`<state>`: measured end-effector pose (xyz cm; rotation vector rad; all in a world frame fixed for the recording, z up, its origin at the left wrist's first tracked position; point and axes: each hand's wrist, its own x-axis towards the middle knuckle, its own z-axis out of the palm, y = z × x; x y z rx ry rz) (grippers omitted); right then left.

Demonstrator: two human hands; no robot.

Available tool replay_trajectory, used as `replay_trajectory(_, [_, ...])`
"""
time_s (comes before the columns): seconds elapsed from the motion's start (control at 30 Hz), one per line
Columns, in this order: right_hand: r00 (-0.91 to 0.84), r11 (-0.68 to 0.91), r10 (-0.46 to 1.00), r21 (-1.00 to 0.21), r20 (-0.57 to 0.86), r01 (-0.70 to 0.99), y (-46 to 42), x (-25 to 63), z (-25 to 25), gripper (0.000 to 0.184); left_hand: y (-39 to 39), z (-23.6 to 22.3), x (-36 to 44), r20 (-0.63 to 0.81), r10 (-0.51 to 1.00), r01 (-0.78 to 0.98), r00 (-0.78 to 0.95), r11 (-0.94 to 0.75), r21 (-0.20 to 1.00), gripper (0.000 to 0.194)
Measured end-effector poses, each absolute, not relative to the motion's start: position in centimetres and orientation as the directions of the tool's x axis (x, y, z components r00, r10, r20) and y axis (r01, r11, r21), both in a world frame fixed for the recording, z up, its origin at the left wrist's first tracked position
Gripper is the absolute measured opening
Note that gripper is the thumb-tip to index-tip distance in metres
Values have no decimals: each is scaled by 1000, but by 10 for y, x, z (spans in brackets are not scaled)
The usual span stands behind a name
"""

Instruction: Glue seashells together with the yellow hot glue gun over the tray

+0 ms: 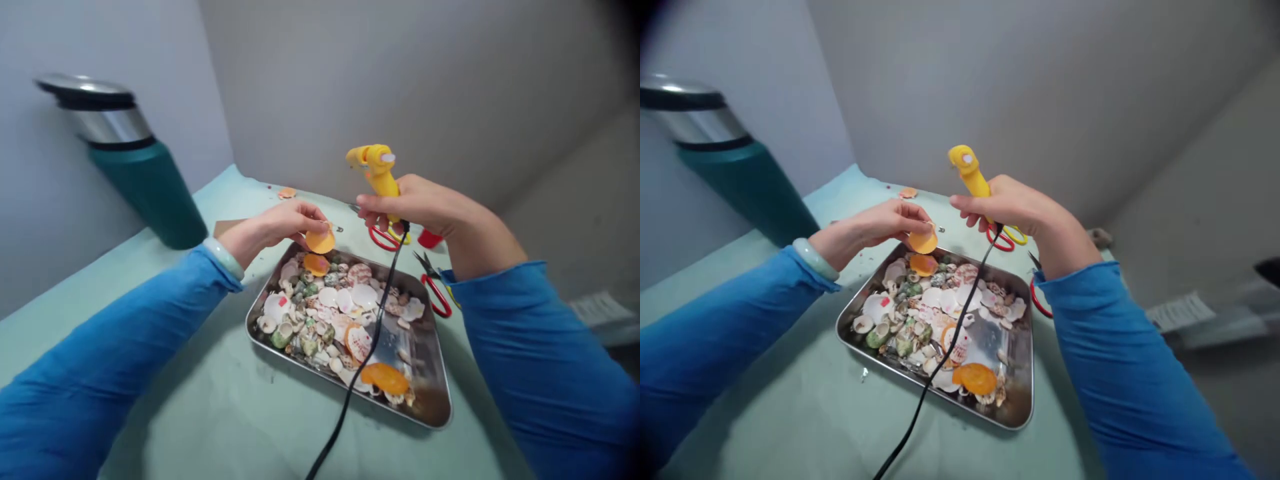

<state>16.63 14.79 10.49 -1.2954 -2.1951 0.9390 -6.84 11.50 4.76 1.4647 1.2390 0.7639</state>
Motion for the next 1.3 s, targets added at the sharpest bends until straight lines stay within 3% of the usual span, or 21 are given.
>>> replay_trajectory(0.07, [-493, 407, 866, -696, 87, 592, 149, 157, 104, 40, 93, 42, -81, -95, 982, 260, 165, 50, 964, 17])
replay_trajectory(0.13, [-393, 446, 887, -667, 242, 596, 146, 152, 91, 39, 77, 39, -87, -70, 991, 248, 115, 40, 968, 14])
replay_trajectory(0.2, [-288, 436, 899, -723, 329, 535, 139, 150, 71, 37, 68, 39, -88, -50, 990, 299, 130, 9, 954, 10])
replay_trajectory(0.4, [-74, 304, 948, -813, 309, 497, 101, 162, 42, 34, 92, 53, -67, -4, 946, 407, 324, -136, 903, 4])
replay_trajectory(0.47, [-48, 234, 970, -863, 238, 448, 77, 176, 44, 34, 110, 57, -49, -23, 927, 484, 374, -174, 858, 5])
replay_trajectory(0.6, [11, -28, 1000, -998, -28, 54, 21, 194, 38, 37, 140, 57, -8, -61, 868, 566, 492, -266, 781, 7])
replay_trajectory(0.7, [192, -5, 979, -956, -64, -293, 1, 192, 27, 38, 147, 53, 12, -115, 806, 481, 581, -226, 847, 6])
replay_trajectory(0.8, [252, 55, 968, -969, -8, -242, 1, 187, 20, 36, 138, 50, 18, -169, 786, 395, 595, -103, 913, 10])
replay_trajectory(0.9, [98, 36, 995, -984, 19, -173, 6, 181, 18, 33, 124, 48, 15, -186, 775, 321, 604, -23, 947, 11])
replay_trajectory(1.03, [111, 127, 988, -969, 105, -212, 12, 174, 14, 48, 105, 44, 6, -89, 839, 226, 536, -41, 973, 11])
replay_trajectory(1.3, [194, 309, 930, -950, 312, 45, 4, 172, 6, 42, 51, 33, 7, -5, 912, 135, 411, -55, 989, 26])
